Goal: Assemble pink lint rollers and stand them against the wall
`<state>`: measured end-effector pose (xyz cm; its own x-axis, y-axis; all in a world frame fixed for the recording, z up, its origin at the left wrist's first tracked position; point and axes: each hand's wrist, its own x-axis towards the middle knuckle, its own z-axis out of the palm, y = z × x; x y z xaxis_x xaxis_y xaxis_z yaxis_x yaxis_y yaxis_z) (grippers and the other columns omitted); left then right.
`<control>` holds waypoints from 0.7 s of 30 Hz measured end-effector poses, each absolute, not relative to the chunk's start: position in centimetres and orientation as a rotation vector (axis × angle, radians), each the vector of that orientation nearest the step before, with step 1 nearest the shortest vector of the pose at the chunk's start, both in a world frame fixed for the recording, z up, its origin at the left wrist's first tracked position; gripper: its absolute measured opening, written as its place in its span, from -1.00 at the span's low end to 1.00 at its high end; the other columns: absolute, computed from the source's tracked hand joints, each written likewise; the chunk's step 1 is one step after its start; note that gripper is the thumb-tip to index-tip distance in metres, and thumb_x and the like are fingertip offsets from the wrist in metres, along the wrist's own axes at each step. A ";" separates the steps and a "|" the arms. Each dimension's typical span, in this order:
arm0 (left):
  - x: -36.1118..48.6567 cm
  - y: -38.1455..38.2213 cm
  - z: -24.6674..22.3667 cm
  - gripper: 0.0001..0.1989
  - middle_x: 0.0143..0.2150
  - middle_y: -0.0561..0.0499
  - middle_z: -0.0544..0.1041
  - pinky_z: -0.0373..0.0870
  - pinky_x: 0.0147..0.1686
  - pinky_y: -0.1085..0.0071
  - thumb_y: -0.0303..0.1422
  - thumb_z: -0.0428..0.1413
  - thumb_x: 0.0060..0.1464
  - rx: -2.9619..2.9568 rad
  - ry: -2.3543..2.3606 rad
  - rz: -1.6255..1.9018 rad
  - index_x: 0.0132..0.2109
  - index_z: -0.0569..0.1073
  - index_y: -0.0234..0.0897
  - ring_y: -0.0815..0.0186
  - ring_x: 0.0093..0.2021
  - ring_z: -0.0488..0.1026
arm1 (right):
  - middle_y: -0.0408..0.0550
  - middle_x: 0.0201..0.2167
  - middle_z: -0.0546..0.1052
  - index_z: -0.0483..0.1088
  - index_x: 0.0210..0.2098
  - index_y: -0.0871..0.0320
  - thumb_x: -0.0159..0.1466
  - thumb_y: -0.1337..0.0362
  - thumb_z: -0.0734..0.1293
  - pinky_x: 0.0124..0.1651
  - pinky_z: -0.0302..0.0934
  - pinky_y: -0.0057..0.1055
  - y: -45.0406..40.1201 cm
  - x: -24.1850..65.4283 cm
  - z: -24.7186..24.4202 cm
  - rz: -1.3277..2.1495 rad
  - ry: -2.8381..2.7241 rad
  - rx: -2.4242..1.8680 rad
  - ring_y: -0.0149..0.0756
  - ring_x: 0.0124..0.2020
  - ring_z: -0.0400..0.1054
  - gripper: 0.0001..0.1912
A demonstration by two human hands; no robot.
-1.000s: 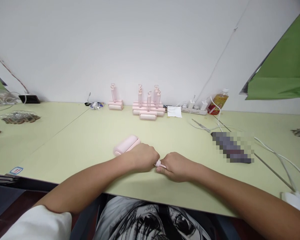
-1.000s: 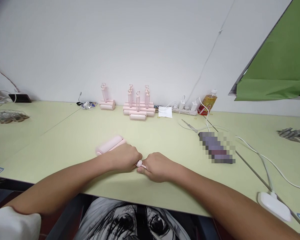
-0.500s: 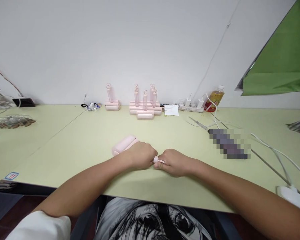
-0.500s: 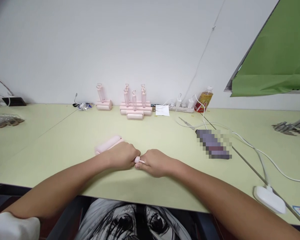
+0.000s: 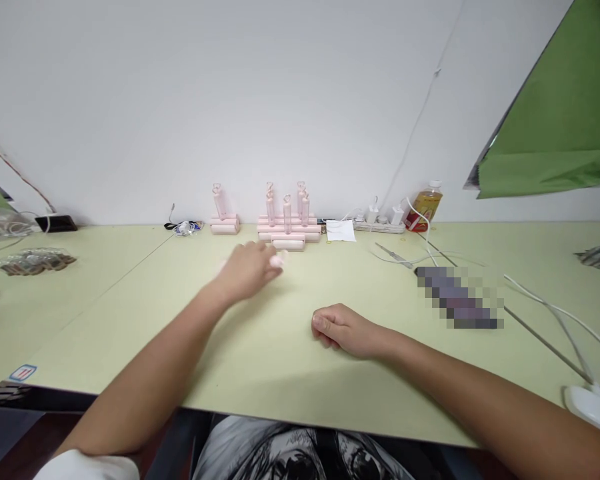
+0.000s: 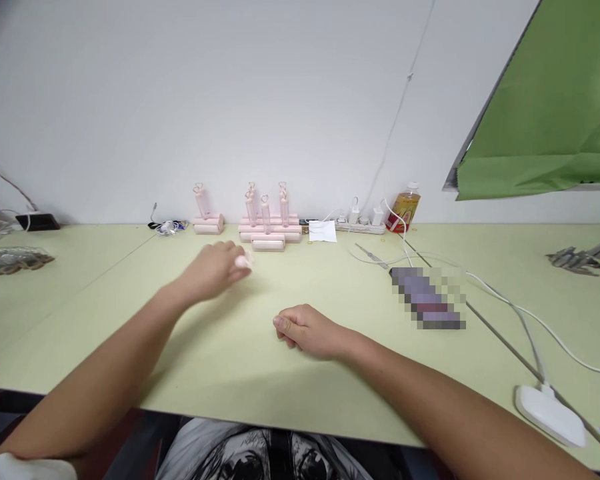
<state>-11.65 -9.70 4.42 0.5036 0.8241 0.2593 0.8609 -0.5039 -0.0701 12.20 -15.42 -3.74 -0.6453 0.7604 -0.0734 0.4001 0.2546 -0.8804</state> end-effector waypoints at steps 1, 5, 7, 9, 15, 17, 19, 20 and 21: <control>-12.9 -8.5 5.1 -0.72 -0.15 -0.16 0.48 0.25 -0.25 0.31 -0.14 -0.03 0.18 -2.522 -1.575 -0.315 -0.18 0.39 -0.25 0.10 -0.17 0.43 | -0.16 -0.56 0.35 0.32 -0.43 0.21 0.33 -0.15 0.08 -0.48 0.10 -0.49 -15.4 12.1 -3.8 1.356 -2.158 -1.088 -0.45 -0.58 0.18 -0.45; -18.1 -2.9 7.0 -0.70 -0.30 -0.08 0.50 0.24 -0.36 0.36 -0.08 0.05 0.10 -2.452 -2.050 -0.346 -0.26 0.38 -0.25 0.16 -0.32 0.44 | -0.16 -0.53 0.38 0.31 -0.43 0.19 0.34 -0.02 0.15 -0.43 0.12 -0.49 -15.5 11.8 -3.8 1.332 -2.151 -1.147 -0.44 -0.53 0.20 -0.58; -20.1 -0.2 7.3 -0.72 -0.31 -0.07 0.49 0.25 -0.37 0.39 -0.12 0.10 0.07 -2.326 -2.219 -0.523 -0.23 0.38 -0.26 0.19 -0.33 0.43 | -0.16 -0.53 0.38 0.30 -0.45 0.19 0.33 0.04 0.18 -0.43 0.10 -0.50 -15.5 11.6 -3.9 1.324 -2.142 -1.184 -0.44 -0.52 0.20 -0.63; -21.5 2.2 7.2 -0.77 -0.33 -0.05 0.47 0.25 -0.39 0.41 -0.21 0.14 0.04 -2.241 -2.331 -0.694 -0.24 0.37 -0.28 0.25 -0.36 0.40 | -0.17 -0.53 0.37 0.30 -0.45 0.19 0.32 0.09 0.20 -0.45 0.07 -0.51 -15.5 11.6 -4.1 1.347 -2.115 -1.220 -0.45 -0.53 0.18 -0.67; -23.1 7.7 6.3 -0.81 -0.42 0.04 0.39 0.28 -0.43 0.44 -0.44 0.20 -0.07 -2.191 -2.510 -1.010 -0.31 0.32 -0.30 0.39 -0.46 0.30 | -0.19 -0.54 0.33 0.32 -0.42 0.19 0.30 0.14 0.23 -0.50 0.02 -0.53 -15.7 11.8 -4.6 1.453 -2.008 -1.253 -0.48 -0.54 0.13 -0.74; -23.2 9.0 6.1 -0.80 -0.42 0.06 0.37 0.29 -0.42 0.44 -0.48 0.18 -0.07 -2.153 -2.512 -1.059 -0.30 0.30 -0.29 0.41 -0.46 0.29 | -0.20 -0.53 0.33 0.32 -0.41 0.18 0.31 0.13 0.22 -0.51 0.03 -0.54 -15.8 11.9 -4.5 1.525 -1.959 -1.250 -0.48 -0.54 0.13 -0.73; -23.3 10.2 5.9 -0.78 -0.41 0.08 0.36 0.29 -0.40 0.43 -0.50 0.19 -0.08 -2.081 -2.504 -1.090 -0.30 0.28 -0.28 0.41 -0.45 0.28 | -0.20 -0.53 0.32 0.31 -0.40 0.17 0.30 0.09 0.23 -0.53 0.02 -0.55 -15.9 11.9 -4.4 1.581 -1.917 -1.260 -0.48 -0.55 0.12 -0.72; -23.3 10.7 5.8 -0.76 -0.40 0.07 0.36 0.29 -0.38 0.41 -0.50 0.20 -0.10 -2.046 -2.495 -1.095 -0.30 0.28 -0.28 0.39 -0.43 0.29 | -0.20 -0.53 0.31 0.31 -0.40 0.17 0.30 0.08 0.24 -0.54 0.02 -0.55 -15.9 12.0 -4.4 1.600 -1.904 -1.272 -0.49 -0.55 0.12 -0.72; -23.3 11.2 5.7 -0.75 -0.38 0.06 0.37 0.30 -0.36 0.39 -0.49 0.21 -0.12 -2.011 -2.494 -1.111 -0.30 0.28 -0.28 0.36 -0.40 0.31 | -0.20 -0.53 0.31 0.31 -0.40 0.17 0.29 0.08 0.25 -0.55 0.01 -0.55 -15.9 12.0 -4.3 1.616 -1.892 -1.283 -0.49 -0.55 0.13 -0.72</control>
<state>-23.27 11.19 5.71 -0.2764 0.9397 0.2013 0.7783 0.0960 0.6205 11.97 -15.90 -4.33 -0.5340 0.7953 -0.2869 0.4077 -0.0550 -0.9115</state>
